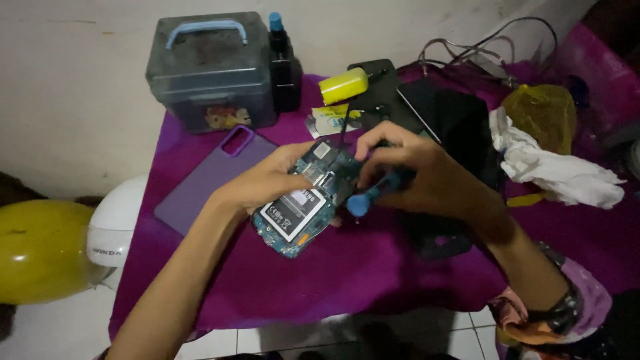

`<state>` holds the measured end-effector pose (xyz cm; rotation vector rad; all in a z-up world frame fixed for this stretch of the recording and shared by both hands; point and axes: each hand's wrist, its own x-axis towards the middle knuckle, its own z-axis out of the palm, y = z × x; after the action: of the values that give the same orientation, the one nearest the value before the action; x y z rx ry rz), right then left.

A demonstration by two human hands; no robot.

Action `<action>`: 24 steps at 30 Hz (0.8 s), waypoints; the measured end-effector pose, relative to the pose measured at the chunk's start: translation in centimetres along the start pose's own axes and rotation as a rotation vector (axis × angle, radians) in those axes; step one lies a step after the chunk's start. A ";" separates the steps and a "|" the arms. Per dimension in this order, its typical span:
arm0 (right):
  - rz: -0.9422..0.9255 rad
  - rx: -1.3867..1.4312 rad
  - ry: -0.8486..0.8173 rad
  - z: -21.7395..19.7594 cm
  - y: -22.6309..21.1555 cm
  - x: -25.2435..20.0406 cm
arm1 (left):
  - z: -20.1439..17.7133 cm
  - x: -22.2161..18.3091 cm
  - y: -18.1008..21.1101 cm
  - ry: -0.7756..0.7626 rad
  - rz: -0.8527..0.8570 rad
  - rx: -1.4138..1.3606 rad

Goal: Using a precision screwdriver to remove screws and pry apart the internal frame of a smartphone for repair.

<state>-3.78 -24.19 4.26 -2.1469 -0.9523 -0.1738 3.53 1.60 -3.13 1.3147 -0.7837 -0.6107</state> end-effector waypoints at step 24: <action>-0.202 -0.637 -0.057 1.3 1.7 -0.3 | -0.3 0.4 0.5 0.033 0.070 0.152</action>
<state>-3.06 -24.18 2.22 -2.6287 -1.2716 -0.5843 3.98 1.56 -2.56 1.4261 -0.8593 -0.4798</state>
